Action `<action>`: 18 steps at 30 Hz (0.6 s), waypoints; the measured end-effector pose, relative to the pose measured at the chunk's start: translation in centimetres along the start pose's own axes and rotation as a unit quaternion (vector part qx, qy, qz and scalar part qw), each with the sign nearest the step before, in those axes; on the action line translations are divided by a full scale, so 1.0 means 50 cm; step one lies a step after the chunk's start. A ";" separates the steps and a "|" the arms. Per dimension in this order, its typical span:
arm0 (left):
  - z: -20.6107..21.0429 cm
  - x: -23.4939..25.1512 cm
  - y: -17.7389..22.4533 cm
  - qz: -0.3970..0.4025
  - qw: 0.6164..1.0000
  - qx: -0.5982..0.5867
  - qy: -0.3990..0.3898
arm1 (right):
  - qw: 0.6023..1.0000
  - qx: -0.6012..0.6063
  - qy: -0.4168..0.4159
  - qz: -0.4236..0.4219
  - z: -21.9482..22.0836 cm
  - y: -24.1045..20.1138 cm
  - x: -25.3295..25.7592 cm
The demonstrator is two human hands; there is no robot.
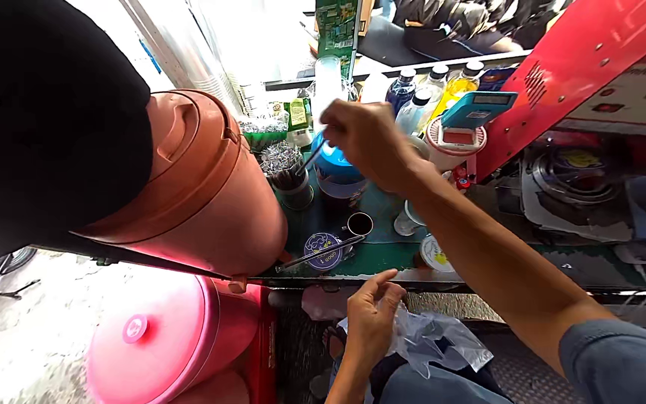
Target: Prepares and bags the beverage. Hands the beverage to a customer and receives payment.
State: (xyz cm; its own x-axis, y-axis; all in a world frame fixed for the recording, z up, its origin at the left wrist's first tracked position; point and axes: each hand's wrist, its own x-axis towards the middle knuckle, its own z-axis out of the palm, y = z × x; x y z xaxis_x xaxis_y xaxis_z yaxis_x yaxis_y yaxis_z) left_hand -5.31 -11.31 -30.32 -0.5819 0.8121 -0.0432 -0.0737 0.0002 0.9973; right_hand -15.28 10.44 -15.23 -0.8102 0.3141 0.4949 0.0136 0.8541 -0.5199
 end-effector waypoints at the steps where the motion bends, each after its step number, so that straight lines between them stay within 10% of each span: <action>1: 0.004 0.005 0.013 -0.005 0.999 -0.050 0.000 | 0.999 0.012 0.036 0.014 -0.065 -0.010 -0.053; 4: 0.028 0.018 0.038 0.026 0.980 -0.197 -0.001 | 0.985 0.085 0.111 0.099 -0.194 -0.008 -0.266; 9: 0.091 0.038 0.040 0.094 0.958 -0.264 0.067 | 0.934 0.212 0.051 0.284 -0.163 0.022 -0.608; 18: 0.177 0.044 0.011 0.038 0.996 -0.080 0.015 | 0.954 0.084 0.027 0.285 -0.108 -0.015 -0.764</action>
State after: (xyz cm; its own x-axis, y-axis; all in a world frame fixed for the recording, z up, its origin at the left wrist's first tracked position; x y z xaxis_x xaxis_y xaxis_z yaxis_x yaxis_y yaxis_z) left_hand 0.53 -4.35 -29.35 -0.6148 0.7882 0.0278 -0.1558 -0.1559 0.9754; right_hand 18.83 0.05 -29.99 -0.6676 0.7329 0.1312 0.3459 0.4614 -0.8170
